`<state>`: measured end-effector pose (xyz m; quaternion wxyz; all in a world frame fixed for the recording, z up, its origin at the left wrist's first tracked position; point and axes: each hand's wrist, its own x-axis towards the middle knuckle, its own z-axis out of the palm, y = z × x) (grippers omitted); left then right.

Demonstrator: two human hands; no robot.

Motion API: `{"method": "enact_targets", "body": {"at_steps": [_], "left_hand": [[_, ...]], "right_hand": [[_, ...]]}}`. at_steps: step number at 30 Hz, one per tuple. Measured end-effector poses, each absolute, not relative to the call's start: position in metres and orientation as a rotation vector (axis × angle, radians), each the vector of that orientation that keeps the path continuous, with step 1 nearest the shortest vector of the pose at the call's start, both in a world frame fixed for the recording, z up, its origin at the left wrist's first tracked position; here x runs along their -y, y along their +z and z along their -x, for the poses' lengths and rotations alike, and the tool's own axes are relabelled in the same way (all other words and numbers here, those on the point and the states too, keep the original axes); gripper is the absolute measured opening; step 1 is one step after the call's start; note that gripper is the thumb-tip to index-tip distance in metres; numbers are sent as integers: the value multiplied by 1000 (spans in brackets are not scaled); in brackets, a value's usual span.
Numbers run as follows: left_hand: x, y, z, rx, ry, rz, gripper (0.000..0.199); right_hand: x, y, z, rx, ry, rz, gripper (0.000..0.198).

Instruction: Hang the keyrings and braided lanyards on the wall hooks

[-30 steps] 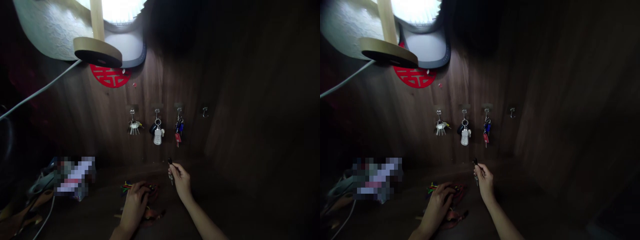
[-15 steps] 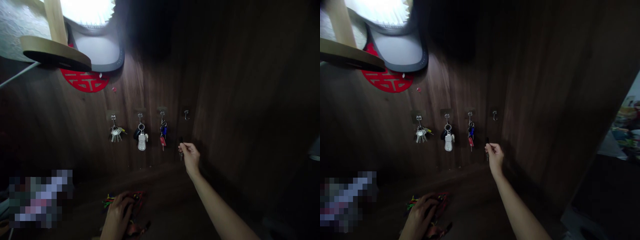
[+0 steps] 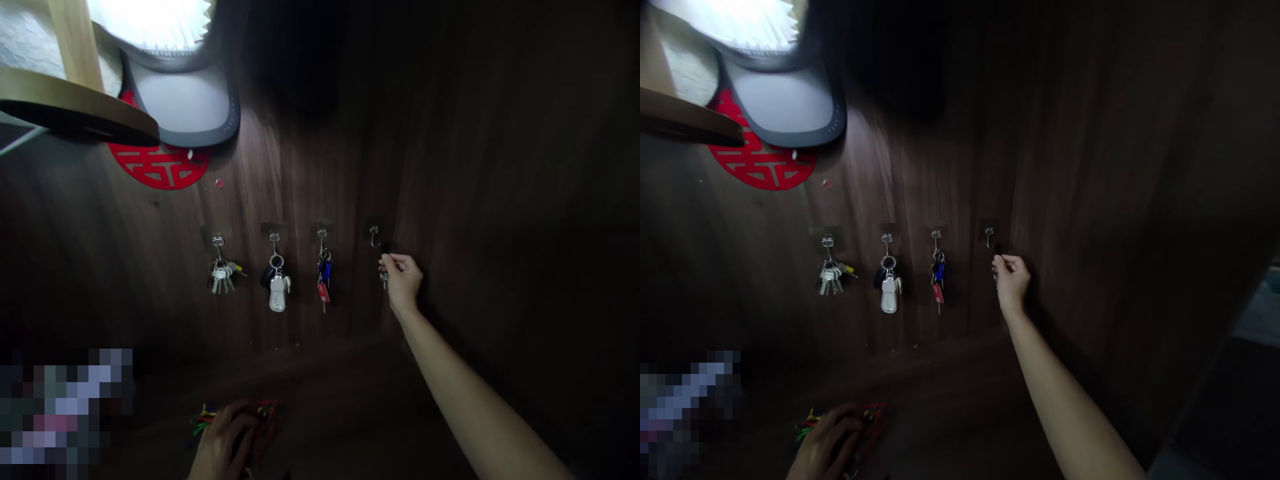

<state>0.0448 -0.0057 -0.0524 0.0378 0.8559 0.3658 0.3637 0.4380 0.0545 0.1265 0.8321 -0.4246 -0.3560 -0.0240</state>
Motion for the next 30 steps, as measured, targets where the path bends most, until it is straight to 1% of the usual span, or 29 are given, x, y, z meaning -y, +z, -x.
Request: {"method": "enact_targets", "body": {"at_steps": [7,16,26,30], "left_hand": [[6,-52,-48,-1185,1083,-2605,26],[6,-52,-47,-1187,1073,-2561,24],[6,-53,-49,-1230,1068,-2609,20],[7,-55,-49,-1255,1063,-2595,23]], "right_hand": [[-65,128,-448,772,-52,902,25],[-70,121,-450,773,-70,949,27],[-81,100,-454,808,-6,1023,29],[-81,86,-452,827,28,1055,30]]}}
